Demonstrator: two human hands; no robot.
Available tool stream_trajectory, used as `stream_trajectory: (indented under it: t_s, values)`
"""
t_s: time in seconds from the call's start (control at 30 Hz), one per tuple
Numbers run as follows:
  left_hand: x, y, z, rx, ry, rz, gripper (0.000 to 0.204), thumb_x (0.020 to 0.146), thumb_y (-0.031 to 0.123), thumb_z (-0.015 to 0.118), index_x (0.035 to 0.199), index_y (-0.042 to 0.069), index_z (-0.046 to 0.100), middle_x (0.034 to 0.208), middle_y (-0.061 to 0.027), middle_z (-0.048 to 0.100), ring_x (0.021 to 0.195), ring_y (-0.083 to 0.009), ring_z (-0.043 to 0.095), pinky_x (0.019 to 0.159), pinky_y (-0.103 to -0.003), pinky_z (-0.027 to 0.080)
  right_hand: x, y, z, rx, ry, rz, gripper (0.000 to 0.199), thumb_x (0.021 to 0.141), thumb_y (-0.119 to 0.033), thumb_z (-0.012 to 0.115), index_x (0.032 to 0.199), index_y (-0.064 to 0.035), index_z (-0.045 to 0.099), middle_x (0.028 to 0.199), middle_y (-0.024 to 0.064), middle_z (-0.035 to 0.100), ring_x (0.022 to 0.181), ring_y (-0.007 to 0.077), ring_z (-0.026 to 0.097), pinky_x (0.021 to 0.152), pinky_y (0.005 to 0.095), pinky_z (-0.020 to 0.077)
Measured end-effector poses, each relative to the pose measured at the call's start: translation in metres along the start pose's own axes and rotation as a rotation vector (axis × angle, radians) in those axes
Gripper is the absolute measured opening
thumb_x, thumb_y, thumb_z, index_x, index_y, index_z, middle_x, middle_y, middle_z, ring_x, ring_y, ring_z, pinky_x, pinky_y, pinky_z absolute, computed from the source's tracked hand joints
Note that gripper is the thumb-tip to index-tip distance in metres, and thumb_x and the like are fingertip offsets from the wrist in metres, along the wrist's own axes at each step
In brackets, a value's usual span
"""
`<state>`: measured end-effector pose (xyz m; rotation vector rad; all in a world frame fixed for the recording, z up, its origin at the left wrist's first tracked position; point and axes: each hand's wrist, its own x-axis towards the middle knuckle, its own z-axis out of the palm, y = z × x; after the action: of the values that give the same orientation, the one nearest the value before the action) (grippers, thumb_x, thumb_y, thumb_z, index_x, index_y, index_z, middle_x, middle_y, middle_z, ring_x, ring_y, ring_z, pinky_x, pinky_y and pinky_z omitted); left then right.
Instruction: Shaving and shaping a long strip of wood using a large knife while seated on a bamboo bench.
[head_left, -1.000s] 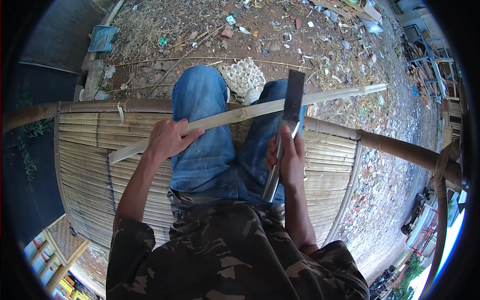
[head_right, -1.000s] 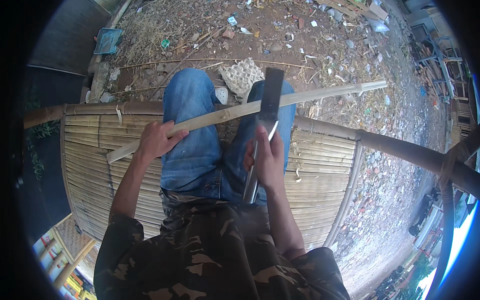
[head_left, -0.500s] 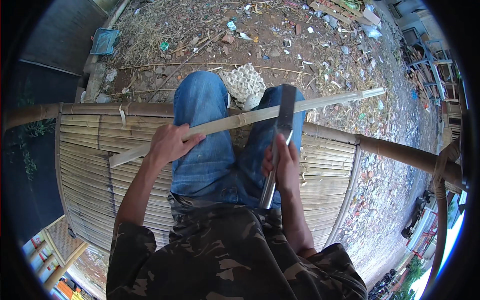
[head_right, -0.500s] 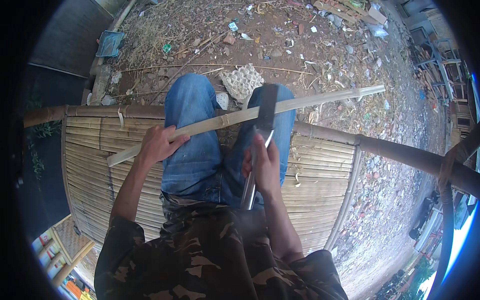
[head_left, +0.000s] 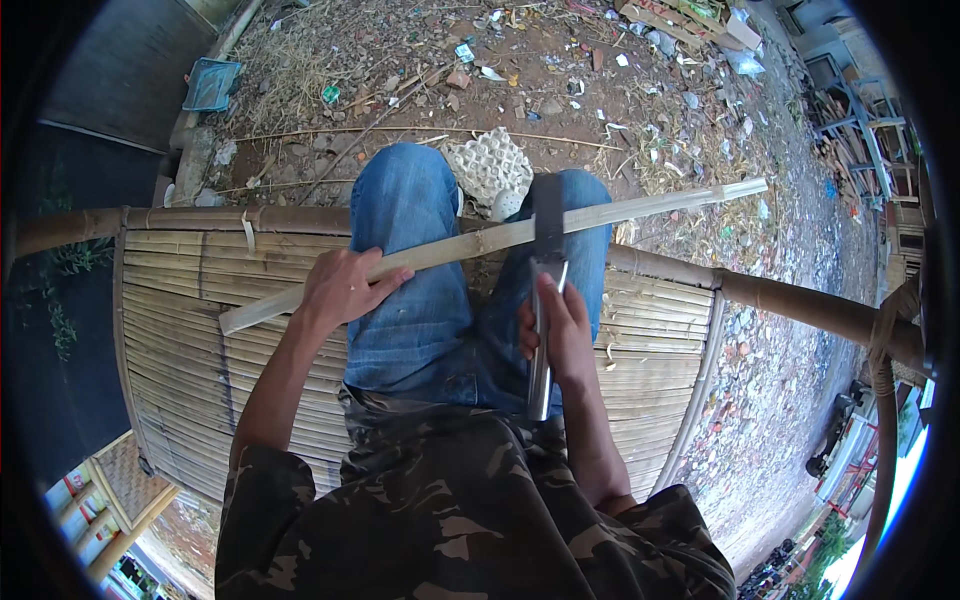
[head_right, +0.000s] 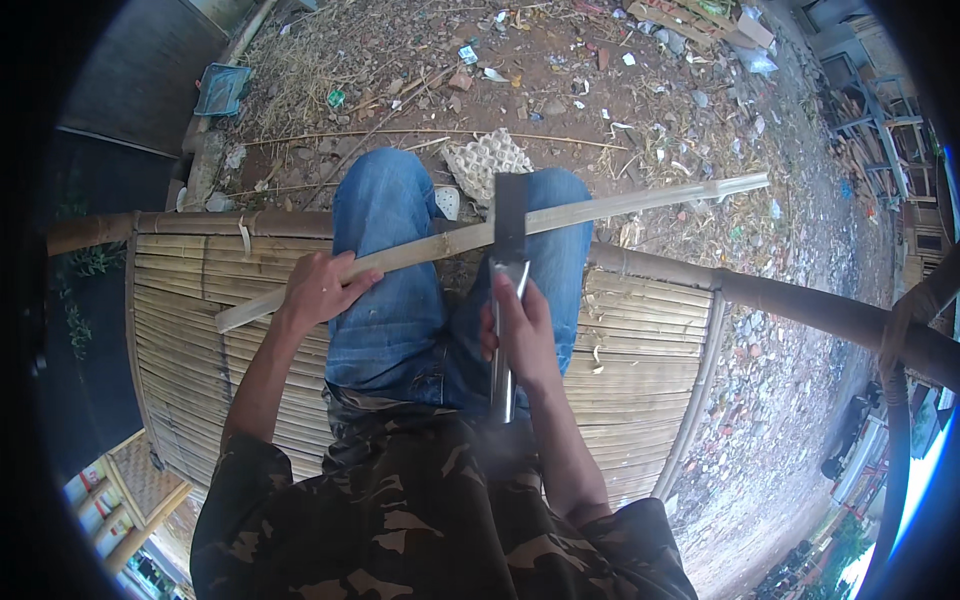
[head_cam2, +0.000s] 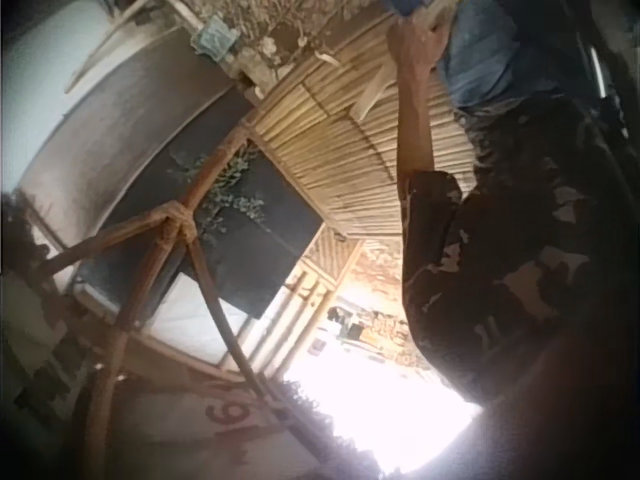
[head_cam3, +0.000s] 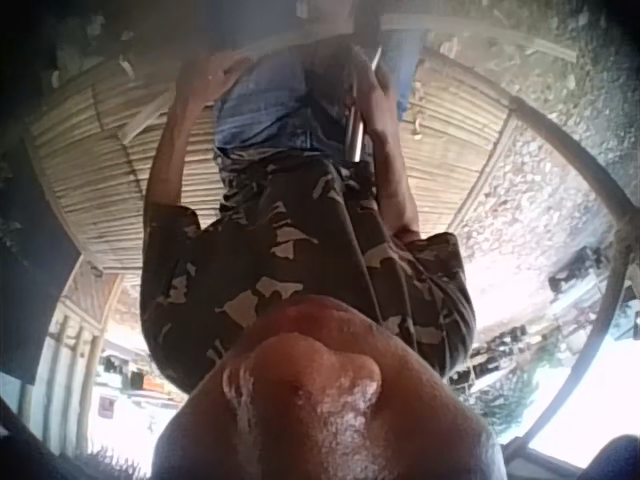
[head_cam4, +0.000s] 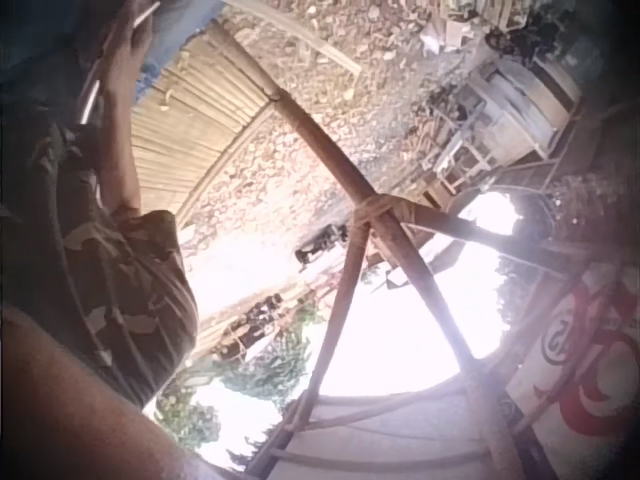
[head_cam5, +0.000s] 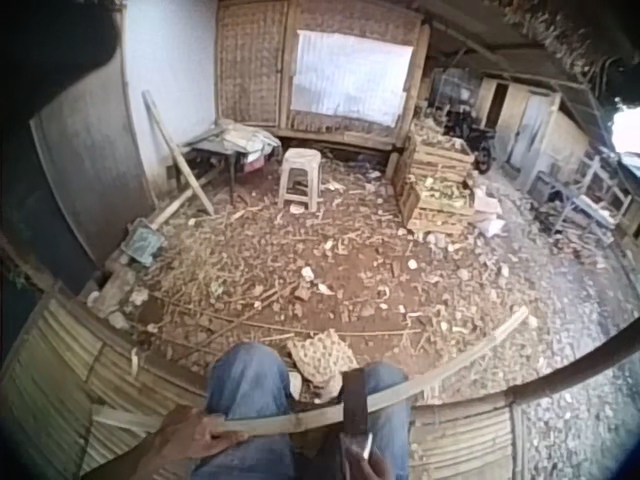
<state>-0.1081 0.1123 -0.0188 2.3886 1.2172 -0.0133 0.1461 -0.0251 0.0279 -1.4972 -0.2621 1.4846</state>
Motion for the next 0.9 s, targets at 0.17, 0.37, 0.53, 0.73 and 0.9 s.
stream_trajectory:
  t_s: [0.17,0.37,0.53,0.73,0.9]
  values:
    - [0.003,0.002,0.0,-0.022,0.044,-0.011,0.063,0.087,0.064,0.057,0.069,0.004,0.062,0.055,-0.0176,0.059,0.056,-0.0363,0.064,0.052,-0.045,0.05,0.007,0.022,0.0,-0.165,0.028,-0.153,0.033,0.103,-0.037,0.047,0.09,-0.0075,0.044,0.066,0.0032,0.049,0.047,0.0104,0.048,0.041,0.0266,0.0412]
    - [-0.002,0.006,0.003,-0.018,0.086,0.02,0.057,0.086,0.058,0.063,0.068,0.004,0.06,0.054,-0.0173,0.058,0.053,-0.0367,0.062,0.051,-0.045,0.048,0.004,0.021,0.003,-0.176,0.167,-0.217,0.035,0.103,-0.039,0.047,0.092,-0.0059,0.044,0.062,0.002,0.046,0.047,0.0099,0.047,0.042,0.026,0.0411]
    - [0.006,0.002,-0.002,-0.012,0.041,0.024,0.062,0.087,0.063,0.058,0.069,0.004,0.062,0.053,-0.0166,0.059,0.054,-0.0358,0.063,0.05,-0.044,0.049,0.002,-0.007,0.001,0.14,0.098,-0.225,0.037,0.102,-0.039,0.047,0.097,-0.0026,0.046,0.065,0.0037,0.051,0.048,0.0114,0.05,0.042,0.0273,0.0421]
    - [0.008,-0.001,0.001,-0.012,0.078,0.036,0.062,0.087,0.063,0.057,0.069,0.004,0.063,0.053,-0.0162,0.059,0.054,-0.0349,0.064,0.05,-0.044,0.049,0.012,0.011,-0.003,-0.165,-0.121,-0.017,0.039,0.101,-0.042,0.048,0.093,-0.004,0.046,0.066,0.0037,0.05,0.05,0.011,0.051,0.042,0.0274,0.0427]
    - [0.004,0.008,0.001,0.019,0.069,0.035,0.062,0.088,0.063,0.057,0.069,0.004,0.063,0.053,-0.0164,0.059,0.053,-0.0341,0.063,0.05,-0.043,0.049,0.011,0.033,-0.007,-0.448,-0.176,0.001,0.037,0.101,-0.042,0.049,0.091,-0.0065,0.044,0.066,0.0032,0.048,0.05,0.0103,0.051,0.042,0.0262,0.0422]
